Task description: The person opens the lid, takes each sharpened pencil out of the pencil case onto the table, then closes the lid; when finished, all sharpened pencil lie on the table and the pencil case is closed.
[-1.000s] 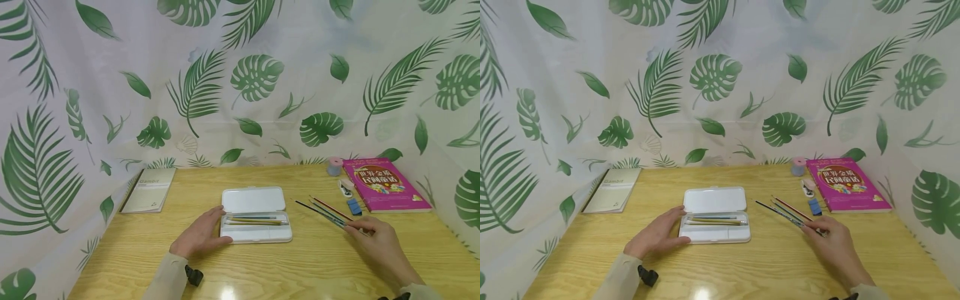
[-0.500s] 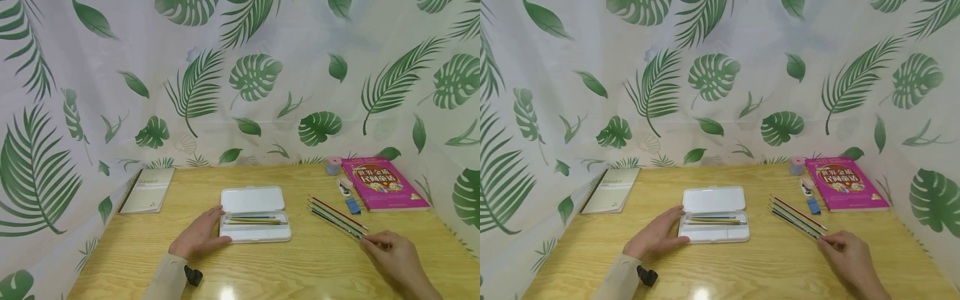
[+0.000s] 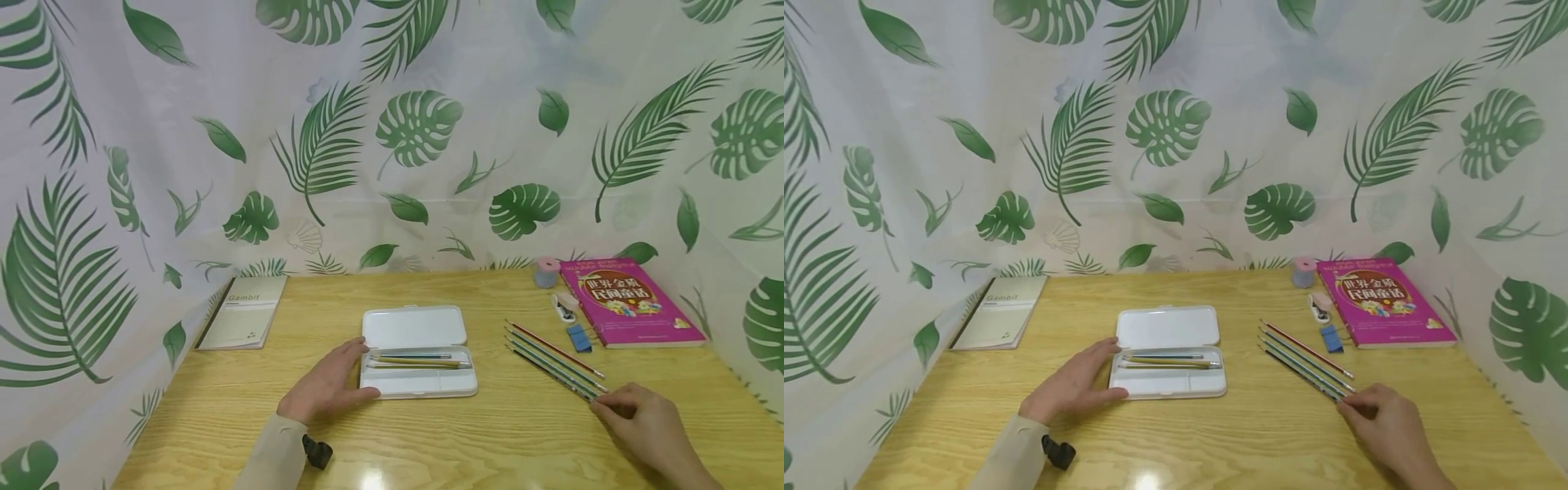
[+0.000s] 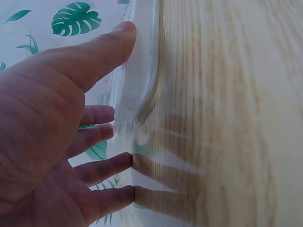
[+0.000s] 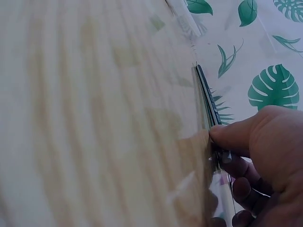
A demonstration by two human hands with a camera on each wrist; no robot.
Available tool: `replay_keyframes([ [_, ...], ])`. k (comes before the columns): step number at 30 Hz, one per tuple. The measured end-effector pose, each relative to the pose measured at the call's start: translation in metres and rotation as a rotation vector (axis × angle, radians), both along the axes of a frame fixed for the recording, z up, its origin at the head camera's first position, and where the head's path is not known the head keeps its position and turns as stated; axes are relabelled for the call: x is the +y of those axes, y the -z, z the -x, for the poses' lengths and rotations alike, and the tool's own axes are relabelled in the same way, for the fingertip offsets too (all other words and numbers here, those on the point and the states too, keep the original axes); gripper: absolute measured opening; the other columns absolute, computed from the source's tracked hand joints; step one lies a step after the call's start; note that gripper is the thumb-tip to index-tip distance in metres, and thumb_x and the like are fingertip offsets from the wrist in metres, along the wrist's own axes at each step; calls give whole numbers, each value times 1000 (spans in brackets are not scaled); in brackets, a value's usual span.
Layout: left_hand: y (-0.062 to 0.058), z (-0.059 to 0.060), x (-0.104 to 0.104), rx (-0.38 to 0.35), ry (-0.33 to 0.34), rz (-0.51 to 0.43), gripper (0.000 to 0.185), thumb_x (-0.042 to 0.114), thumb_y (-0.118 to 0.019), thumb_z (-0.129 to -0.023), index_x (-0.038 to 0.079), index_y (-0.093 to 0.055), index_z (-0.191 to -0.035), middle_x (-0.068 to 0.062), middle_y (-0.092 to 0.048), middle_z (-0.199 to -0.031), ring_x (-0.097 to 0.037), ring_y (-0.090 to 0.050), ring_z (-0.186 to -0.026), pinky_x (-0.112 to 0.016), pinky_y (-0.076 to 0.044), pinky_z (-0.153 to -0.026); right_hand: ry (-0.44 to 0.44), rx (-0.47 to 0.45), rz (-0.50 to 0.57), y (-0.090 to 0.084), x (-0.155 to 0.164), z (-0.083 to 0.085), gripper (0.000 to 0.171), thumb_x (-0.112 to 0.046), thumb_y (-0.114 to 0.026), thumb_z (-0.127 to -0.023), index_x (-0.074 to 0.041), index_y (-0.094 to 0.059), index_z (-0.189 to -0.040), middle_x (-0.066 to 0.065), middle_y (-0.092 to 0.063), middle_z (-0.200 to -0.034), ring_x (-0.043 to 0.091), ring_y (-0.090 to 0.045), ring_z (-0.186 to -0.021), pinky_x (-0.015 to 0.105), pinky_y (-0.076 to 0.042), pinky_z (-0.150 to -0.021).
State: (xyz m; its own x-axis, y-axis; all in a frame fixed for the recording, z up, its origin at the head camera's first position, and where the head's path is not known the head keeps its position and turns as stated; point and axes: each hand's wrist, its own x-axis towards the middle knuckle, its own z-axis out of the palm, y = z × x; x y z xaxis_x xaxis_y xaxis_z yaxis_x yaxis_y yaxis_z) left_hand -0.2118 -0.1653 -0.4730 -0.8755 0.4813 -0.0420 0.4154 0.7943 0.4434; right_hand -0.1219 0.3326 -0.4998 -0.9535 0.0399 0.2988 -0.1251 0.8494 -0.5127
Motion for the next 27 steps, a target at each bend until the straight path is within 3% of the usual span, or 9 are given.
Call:
replay_keyframes([
  [12,2,0,-3,-3,-12,-2,84,57,-71,-86,10,-42,-149,-8,-31,-160,-30,-33,-144,-47,-32,-117,11,-18,-26,-1,-2,3,7,-24,-86,-79,-21,-79,-80,-11,-65,-78,0,-57,-70,23,-49,-61],
  [20,0,-1,-4,-4,-13,-5,84,57,-70,-87,10,-42,-150,-7,-31,-160,-29,-33,-144,-47,-32,-117,-4,14,-13,-12,-10,4,8,-26,-85,-80,-22,-78,-78,-11,-62,-78,1,-49,-65,22,-42,-55],
  [27,0,0,-3,-15,-19,1,84,58,-69,-86,13,-41,-151,-4,-29,-161,-26,-31,-145,-46,-31,-118,-121,100,-7,-20,-28,26,7,-23,-85,-79,-22,-78,-78,-13,-59,-76,5,-49,-66,22,-43,-55],
])
